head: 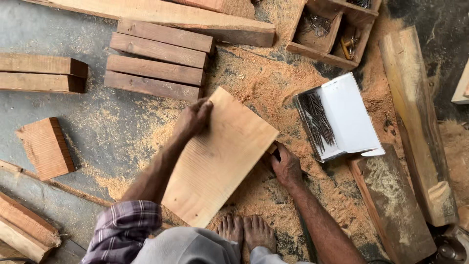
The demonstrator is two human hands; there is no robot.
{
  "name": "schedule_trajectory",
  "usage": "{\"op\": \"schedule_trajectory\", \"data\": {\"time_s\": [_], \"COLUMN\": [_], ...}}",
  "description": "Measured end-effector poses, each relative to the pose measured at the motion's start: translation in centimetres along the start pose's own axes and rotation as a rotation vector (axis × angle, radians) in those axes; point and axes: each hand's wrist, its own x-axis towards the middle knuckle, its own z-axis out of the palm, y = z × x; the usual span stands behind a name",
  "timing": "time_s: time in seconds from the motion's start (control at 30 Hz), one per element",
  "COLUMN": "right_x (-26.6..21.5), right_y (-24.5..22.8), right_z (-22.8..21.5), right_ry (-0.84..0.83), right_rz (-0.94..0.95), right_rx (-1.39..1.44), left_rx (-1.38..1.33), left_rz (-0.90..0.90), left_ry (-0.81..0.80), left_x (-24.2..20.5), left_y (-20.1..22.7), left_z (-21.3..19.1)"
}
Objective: The person assembles a small wooden box by placing wooden panels together and hammering nails into the joints.
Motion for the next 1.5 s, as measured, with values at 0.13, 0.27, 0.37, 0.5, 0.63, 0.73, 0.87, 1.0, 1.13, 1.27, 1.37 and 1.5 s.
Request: {"op": "schedule_trajectory", "data": {"time_s": [0.13, 0.27, 0.37, 0.5, 0.63, 0.73, 0.87, 1.0, 1.13, 1.27, 1.37, 1.5], "right_x": [0.6, 0.2, 0.3, 0.2, 0.6, 0.6, -0.5, 2.8, 7.1, 9.8, 10.1, 9.1], "right_y": [1.0, 1.3, 2.7, 3.1, 2.5, 1.4, 0.7, 3.2, 6.1, 6.4, 5.5, 4.0], "right_z": [0.7, 1.2, 1.7, 2.2, 1.8, 0.0, -6.6, -11.7, -11.7, -11.1, -11.0, -12.2], "right_ry": [-0.018, 0.044, 0.108, -0.005, 0.099, -0.029, -0.017, 0.334, 0.18, 0.049, 0.029, 0.018], "right_rz": [0.058, 0.032, -0.08, 0.097, -0.066, 0.005, 0.21, 0.048, -0.082, -0.002, -0.025, 0.011], "right_rx": [-0.055, -0.02, -0.182, -0.164, -0.037, -0.112, 0.013, -0.326, -0.673, -0.864, -1.043, -0.916], "left_rx": [-0.105, -0.293, -0.237, -0.179, -0.105, -0.121, 0.122, -0.284, -0.39, -0.415, -0.439, -0.404], "left_rz": [-0.013, 0.267, 0.076, 0.081, 0.102, 0.111, 0.36, 0.097, 0.014, 0.091, 0.013, 0.028], "left_ry": [-0.03, 0.011, 0.0, 0.02, 0.059, 0.064, 0.276, 0.051, 0.011, 0.002, -0.037, -0.011], "left_x": [-2.3, -1.8, -1.6, -2.1, -2.4, -2.3, -1.2, -2.0, -1.9, -1.0, -0.7, -0.7], "left_y": [-0.2, -1.3, -1.5, -1.7, -1.8, -2.4, -3.2, -2.2, -1.7, -2.5, -2.5, -2.1], "left_z": [1.1, 1.7, 2.4, 2.3, 2.1, 2.4, 2.9, 1.8, 1.9, 1.9, 1.6, 1.6]}}
